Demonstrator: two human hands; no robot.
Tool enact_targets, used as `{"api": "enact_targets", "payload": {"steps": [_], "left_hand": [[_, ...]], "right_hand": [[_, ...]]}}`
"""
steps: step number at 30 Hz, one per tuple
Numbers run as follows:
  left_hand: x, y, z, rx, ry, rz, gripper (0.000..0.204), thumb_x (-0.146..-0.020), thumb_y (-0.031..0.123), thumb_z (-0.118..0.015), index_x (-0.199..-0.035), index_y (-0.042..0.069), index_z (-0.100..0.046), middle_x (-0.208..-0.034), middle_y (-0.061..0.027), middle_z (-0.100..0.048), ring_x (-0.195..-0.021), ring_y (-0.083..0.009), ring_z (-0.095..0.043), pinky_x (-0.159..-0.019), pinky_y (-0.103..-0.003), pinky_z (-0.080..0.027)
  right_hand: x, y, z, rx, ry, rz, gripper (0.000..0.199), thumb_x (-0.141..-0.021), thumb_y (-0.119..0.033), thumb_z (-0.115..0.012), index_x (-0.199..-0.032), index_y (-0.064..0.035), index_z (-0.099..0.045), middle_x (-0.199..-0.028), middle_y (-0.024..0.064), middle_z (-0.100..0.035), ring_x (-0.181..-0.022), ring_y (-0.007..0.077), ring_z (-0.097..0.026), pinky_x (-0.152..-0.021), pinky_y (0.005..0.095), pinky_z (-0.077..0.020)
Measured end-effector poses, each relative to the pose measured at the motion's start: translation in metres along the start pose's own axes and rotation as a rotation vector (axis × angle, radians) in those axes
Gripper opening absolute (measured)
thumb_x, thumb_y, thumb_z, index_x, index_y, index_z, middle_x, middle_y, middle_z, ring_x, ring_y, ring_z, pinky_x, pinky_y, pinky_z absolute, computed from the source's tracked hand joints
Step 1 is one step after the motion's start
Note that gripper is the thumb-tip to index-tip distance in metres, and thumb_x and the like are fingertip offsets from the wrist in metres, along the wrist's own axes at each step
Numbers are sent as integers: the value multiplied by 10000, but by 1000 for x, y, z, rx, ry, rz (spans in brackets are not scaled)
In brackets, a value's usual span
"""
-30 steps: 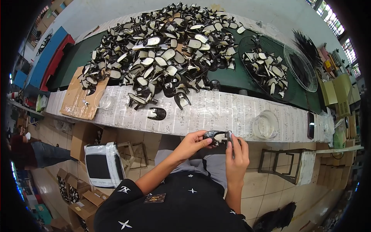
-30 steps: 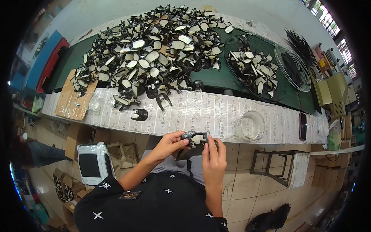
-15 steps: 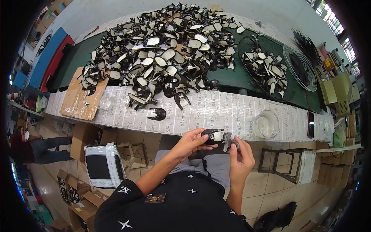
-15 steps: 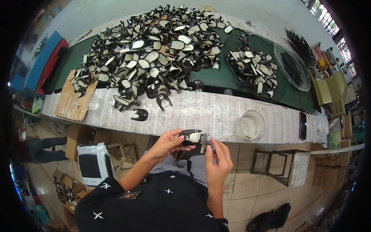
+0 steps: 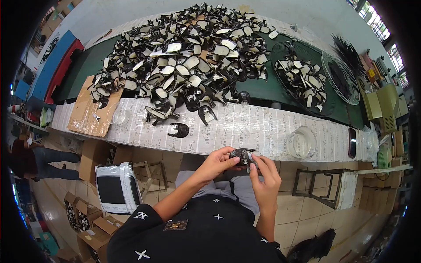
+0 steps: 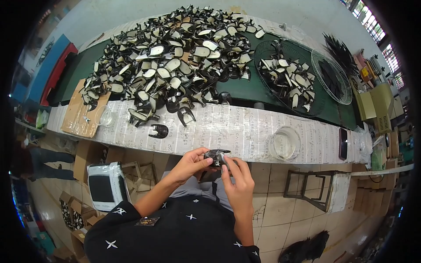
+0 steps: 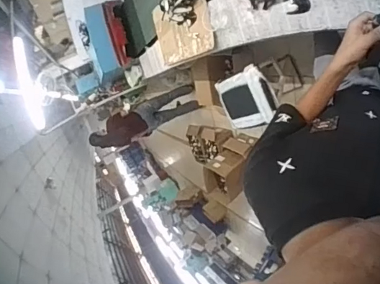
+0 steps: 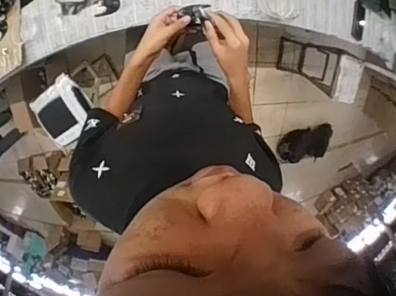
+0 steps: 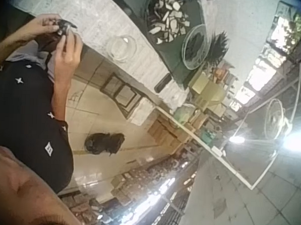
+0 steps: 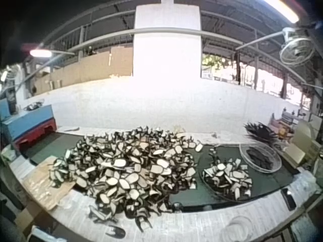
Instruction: Applying adhesive to the edges of shoe heel components using a small brush.
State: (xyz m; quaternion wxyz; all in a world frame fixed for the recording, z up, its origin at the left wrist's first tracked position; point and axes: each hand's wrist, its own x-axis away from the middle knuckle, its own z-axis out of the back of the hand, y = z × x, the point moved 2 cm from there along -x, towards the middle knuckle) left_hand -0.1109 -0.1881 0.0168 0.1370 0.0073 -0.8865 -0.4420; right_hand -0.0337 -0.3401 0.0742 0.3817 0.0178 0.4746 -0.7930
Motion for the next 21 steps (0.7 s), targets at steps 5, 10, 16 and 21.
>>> {"api": "enact_targets", "payload": {"steps": [5,10,16,21], "left_hand": [[-1,1,1,-28,-17,-20,242,-965,129,-577,-1157,-12,-536,-1051,-89,-662,-961,-162,-661,-849,-265,-527],[-1,1,1,-84,-17,27,244,-966,129,-576,-1159,-14,-533,-1065,-97,-660,-978,-179,-663,-851,-272,-527],[-1,-4,1,63,-11,53,288,-976,208,-563,-1154,-16,-524,-1091,-162,-664,-1011,-243,-675,-805,-263,-561],[-1,0,2,147,23,110,292,-980,209,-552,-1140,-34,-517,-1119,-174,-637,-1005,-275,-671,-871,-317,-564]], "right_hand": [[-1,0,0,47,69,-62,258,-862,0,-643,-1120,0,-653,-1038,139,-606,-762,207,-641,-629,305,-535],[0,-1,5,98,104,-142,246,-868,2,-631,-1111,3,-665,-1031,142,-623,-797,200,-635,-669,297,-534],[2,2,14,123,139,-167,231,-875,-4,-625,-1102,13,-666,-1024,137,-633,-780,182,-638,-646,277,-539],[3,4,17,-160,90,-324,235,-878,4,-632,-1109,25,-667,-1016,134,-649,-811,149,-652,-669,261,-565]]}}
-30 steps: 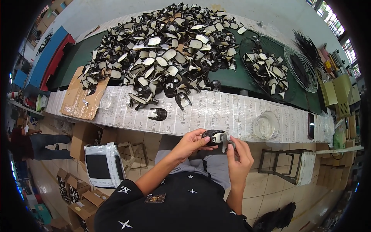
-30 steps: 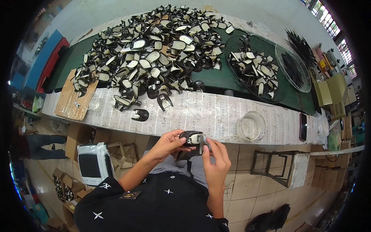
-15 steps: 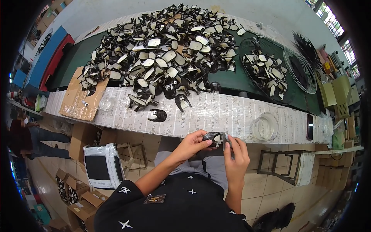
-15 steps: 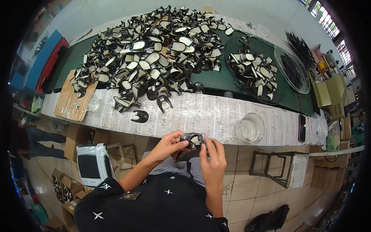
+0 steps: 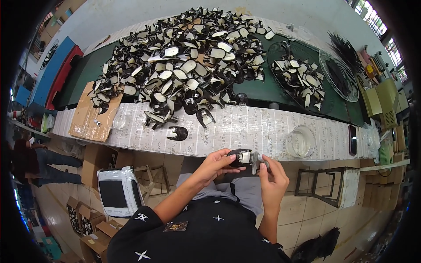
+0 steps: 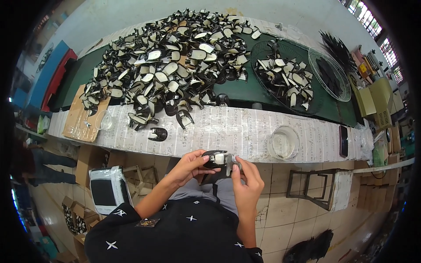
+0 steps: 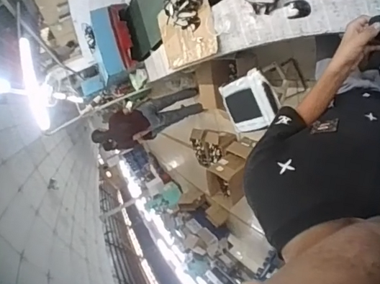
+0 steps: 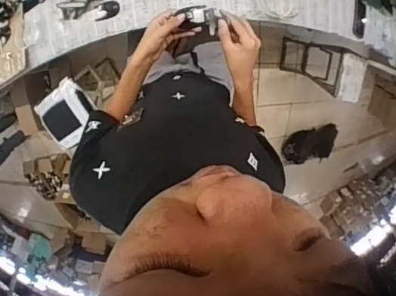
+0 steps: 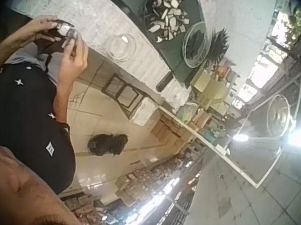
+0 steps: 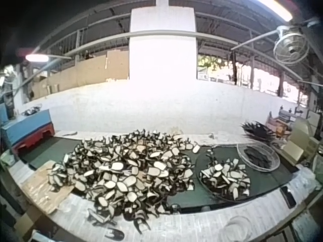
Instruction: Applying adhesive to the edges of shoe heel components using a small brush.
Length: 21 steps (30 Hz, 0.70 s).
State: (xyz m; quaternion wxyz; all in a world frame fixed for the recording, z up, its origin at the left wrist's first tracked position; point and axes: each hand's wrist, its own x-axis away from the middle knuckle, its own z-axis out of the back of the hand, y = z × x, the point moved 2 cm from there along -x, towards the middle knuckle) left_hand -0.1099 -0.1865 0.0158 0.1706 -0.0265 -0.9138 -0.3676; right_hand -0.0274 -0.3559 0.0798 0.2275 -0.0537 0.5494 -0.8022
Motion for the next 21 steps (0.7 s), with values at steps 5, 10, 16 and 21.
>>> {"api": "enact_targets", "payload": {"steps": [5,10,16,21], "left_hand": [[-1,2,-3,6,18,-3,280,-977,217,-557,-1118,-23,-530,-1091,-154,-643,-986,-243,-672,-870,-322,-563],[-5,-4,0,39,54,-27,264,-971,195,-562,-1114,-25,-532,-1032,-142,-643,-900,-216,-685,-836,-308,-583],[-4,2,-2,-12,47,-31,317,-974,201,-556,-1166,-45,-505,-1113,-177,-631,-976,-271,-680,-839,-311,-584],[-3,5,-3,-24,40,-24,307,-975,212,-560,-1156,-32,-517,-1137,-155,-636,-995,-257,-675,-850,-319,-569]], "right_hand": [[3,-4,-8,-91,-52,-20,239,-886,-4,-629,-1120,29,-659,-1028,131,-650,-829,144,-652,-686,257,-564],[5,-1,-14,-131,-79,-11,238,-886,-1,-628,-1120,31,-657,-1020,127,-648,-821,146,-655,-691,257,-565],[3,1,-7,-48,-63,29,232,-882,0,-628,-1110,34,-655,-1014,135,-637,-802,165,-657,-670,269,-571],[2,0,2,198,61,153,231,-878,7,-623,-1105,35,-655,-1025,152,-613,-753,200,-659,-637,281,-572]]}}
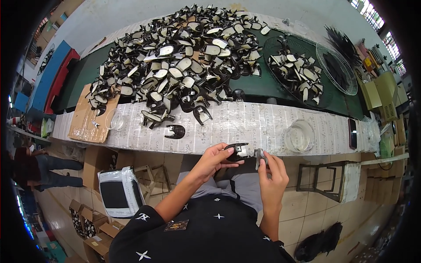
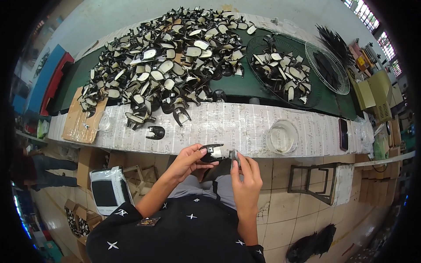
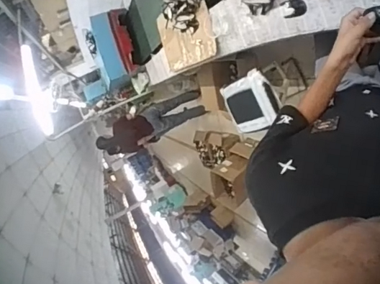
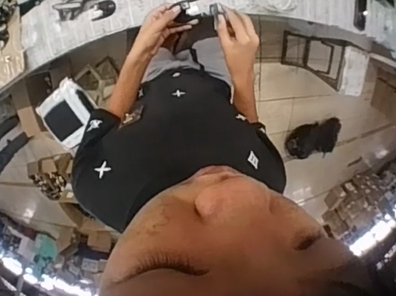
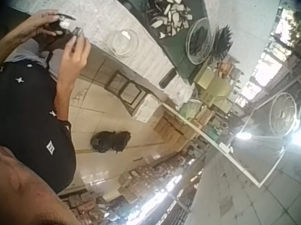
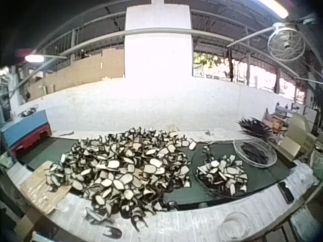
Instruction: Applying adhesive to the edges of shoe heel components using a small brush.
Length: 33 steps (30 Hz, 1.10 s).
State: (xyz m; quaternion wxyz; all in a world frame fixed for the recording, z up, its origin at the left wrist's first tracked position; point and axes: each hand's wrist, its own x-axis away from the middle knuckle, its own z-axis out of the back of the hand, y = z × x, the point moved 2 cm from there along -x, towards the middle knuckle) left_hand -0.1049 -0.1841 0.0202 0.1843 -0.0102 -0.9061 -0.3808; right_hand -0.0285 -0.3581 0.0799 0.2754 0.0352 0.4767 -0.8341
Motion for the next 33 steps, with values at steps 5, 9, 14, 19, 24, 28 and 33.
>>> {"api": "enact_targets", "payload": {"steps": [5,9,14,19,24,28,33], "left_hand": [[1,0,2,24,-10,11,313,-976,211,-558,-1171,-31,-517,-1143,-162,-636,-985,-264,-680,-847,-313,-569],[3,0,3,55,-24,26,311,-975,218,-560,-1168,-24,-523,-1119,-159,-648,-975,-266,-684,-844,-313,-569],[6,1,1,58,-34,23,297,-975,223,-561,-1144,-19,-533,-1099,-157,-656,-968,-259,-686,-840,-310,-568],[6,1,0,6,-24,2,281,-974,223,-564,-1116,-18,-537,-1086,-150,-657,-956,-250,-689,-835,-301,-566],[4,-3,3,-5,-8,-1,273,-976,222,-561,-1108,-15,-536,-1081,-146,-655,-960,-253,-688,-831,-301,-567],[3,-3,2,-1,-20,4,283,-981,222,-554,-1127,-18,-529,-1101,-146,-649,-977,-257,-683,-832,-300,-564],[9,-1,2,260,-162,-16,369,-977,203,-553,-1255,-19,-459,-1197,-175,-600,-1019,-309,-663,-880,-341,-560]], "right_hand": [[-1,-2,6,-41,30,-40,232,-875,3,-631,-1103,35,-660,-1018,146,-628,-770,183,-659,-647,275,-569],[-2,0,9,-153,21,-137,227,-875,-4,-639,-1097,32,-668,-1007,135,-649,-793,154,-656,-665,268,-567],[1,-7,8,-237,-32,-140,225,-874,-9,-642,-1094,29,-669,-1009,129,-651,-808,153,-656,-667,270,-570],[3,-10,-2,-108,-86,-2,247,-860,-4,-650,-1106,9,-664,-1035,139,-622,-788,190,-666,-668,283,-578],[2,-5,3,33,-10,31,247,-861,2,-647,-1108,10,-663,-1032,142,-620,-770,186,-661,-627,291,-565],[-1,-3,5,-20,46,55,260,-860,12,-644,-1120,13,-658,-1032,146,-625,-757,168,-649,-600,278,-545],[-11,14,5,-240,131,-109,230,-913,-43,-607,-1127,27,-652,-1051,109,-646,-810,122,-621,-649,238,-533]]}}
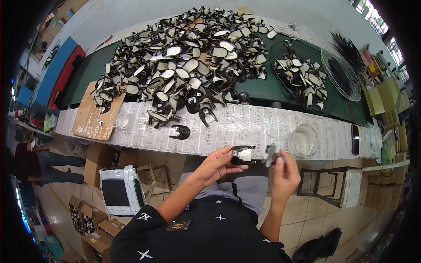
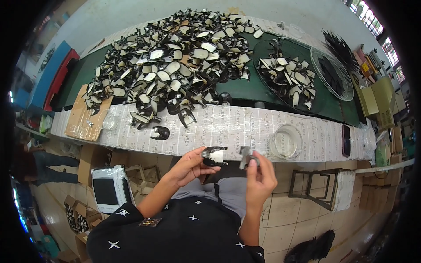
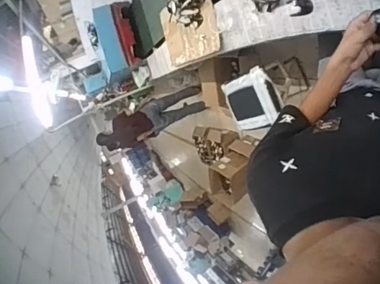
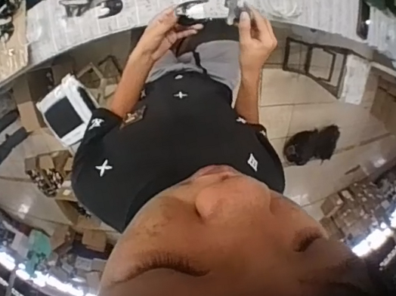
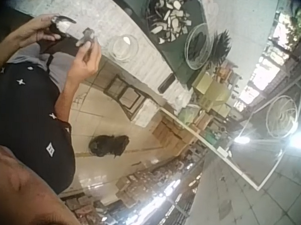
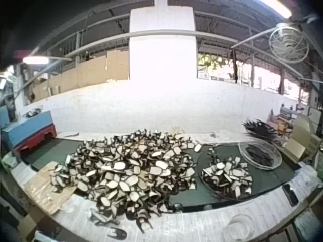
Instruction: Applying adhesive to the edges of shoe heel components using a small brush.
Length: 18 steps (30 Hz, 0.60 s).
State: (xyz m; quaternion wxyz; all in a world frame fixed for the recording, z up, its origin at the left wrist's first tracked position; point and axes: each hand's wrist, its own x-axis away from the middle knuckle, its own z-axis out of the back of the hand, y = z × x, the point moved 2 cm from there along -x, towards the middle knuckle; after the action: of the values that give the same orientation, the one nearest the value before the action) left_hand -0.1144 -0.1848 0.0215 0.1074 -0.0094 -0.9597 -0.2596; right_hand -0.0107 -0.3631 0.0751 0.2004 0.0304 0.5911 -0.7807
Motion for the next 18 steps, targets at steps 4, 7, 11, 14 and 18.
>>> {"api": "enact_targets", "payload": {"steps": [4,7,11,14,18], "left_hand": [[17,-6,5,464,-245,-11,477,-946,152,-585,-1358,34,-375,-1252,-188,-531,-1044,-379,-638,-848,-389,-595],[24,5,-31,691,-541,46,388,-950,106,-571,-1295,59,-400,-1147,-130,-453,-1051,-359,-638,-800,-384,-623],[26,17,-72,738,-703,15,211,-974,143,-542,-1137,70,-429,-1024,-103,-474,-991,-312,-662,-748,-447,-619],[19,19,-78,688,-772,16,211,-969,172,-559,-1113,72,-440,-978,-99,-501,-934,-303,-673,-739,-430,-610],[3,36,-81,364,-767,-164,275,-931,238,-622,-1068,59,-465,-924,-113,-527,-862,-346,-672,-751,-438,-581]], "right_hand": [[-26,23,-10,-259,34,-177,269,-965,-135,-565,-1162,33,-637,-1022,86,-650,-834,106,-594,-699,248,-527],[-49,49,-31,-361,-22,-158,274,-962,-129,-567,-1167,40,-632,-1010,89,-644,-831,110,-591,-699,252,-532],[-61,93,-70,-529,-37,-228,277,-972,-174,-564,-1160,13,-642,-951,54,-640,-767,92,-579,-686,242,-520],[-62,106,-69,-547,-51,-279,281,-965,-177,-573,-1160,12,-642,-965,52,-636,-773,89,-580,-680,238,-520],[-57,103,-64,-551,-65,-264,279,-963,-165,-574,-1170,11,-638,-992,52,-640,-772,85,-588,-691,235,-520]]}}
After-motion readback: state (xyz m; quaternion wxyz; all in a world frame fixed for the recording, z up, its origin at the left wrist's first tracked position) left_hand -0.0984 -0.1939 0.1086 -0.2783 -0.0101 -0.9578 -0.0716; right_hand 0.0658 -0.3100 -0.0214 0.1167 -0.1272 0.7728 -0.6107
